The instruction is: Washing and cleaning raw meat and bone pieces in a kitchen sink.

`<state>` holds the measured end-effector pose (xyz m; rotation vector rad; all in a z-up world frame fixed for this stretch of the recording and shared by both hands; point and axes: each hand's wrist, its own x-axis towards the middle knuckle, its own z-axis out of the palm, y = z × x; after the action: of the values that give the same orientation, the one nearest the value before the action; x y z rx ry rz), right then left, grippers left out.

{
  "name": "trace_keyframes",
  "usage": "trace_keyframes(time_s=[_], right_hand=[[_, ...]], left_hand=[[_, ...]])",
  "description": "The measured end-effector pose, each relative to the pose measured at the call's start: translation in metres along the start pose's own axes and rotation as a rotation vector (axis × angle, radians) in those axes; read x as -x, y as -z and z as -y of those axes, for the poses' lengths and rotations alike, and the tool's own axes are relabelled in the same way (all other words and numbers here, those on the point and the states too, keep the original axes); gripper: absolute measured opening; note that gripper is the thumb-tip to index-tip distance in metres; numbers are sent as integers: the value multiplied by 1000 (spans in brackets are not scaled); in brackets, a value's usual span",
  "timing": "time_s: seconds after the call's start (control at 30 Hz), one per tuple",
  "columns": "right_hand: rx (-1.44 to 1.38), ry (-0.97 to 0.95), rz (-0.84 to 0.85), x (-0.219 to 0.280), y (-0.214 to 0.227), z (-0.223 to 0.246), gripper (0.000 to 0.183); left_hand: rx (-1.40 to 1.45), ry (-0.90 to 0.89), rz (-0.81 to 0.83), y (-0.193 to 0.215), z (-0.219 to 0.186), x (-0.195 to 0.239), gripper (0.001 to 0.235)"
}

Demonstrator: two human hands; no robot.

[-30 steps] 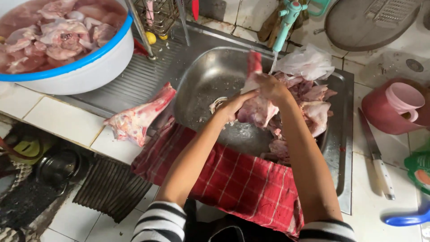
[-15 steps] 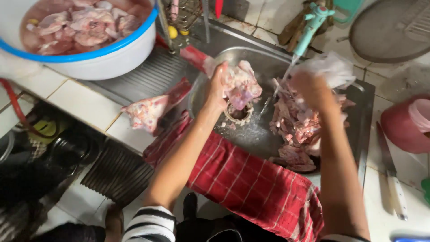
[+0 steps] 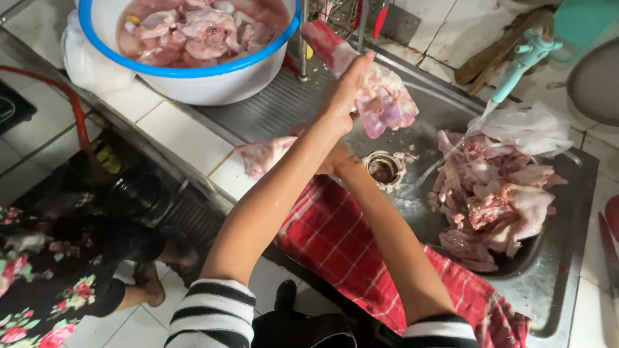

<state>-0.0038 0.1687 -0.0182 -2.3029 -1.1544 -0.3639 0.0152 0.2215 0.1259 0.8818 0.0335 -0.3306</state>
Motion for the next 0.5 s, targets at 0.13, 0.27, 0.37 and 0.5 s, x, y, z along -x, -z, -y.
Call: trace_keyframes(time_s=[0.13, 0.27, 0.37, 0.5], right_hand=[[96, -302, 176, -9, -25, -41, 47], [392, -220, 225, 16, -18, -35, 43], [343, -583, 153, 36, 37, 8, 59], [358, -1019, 58, 100, 96, 1, 52]], left_hand=[[-41, -20, 39, 5, -13, -13, 56], [-37, 1, 120, 1, -20, -5, 55], [-8, 31, 143, -5, -15, -7, 53], [57, 31, 174, -12, 9, -20, 53]])
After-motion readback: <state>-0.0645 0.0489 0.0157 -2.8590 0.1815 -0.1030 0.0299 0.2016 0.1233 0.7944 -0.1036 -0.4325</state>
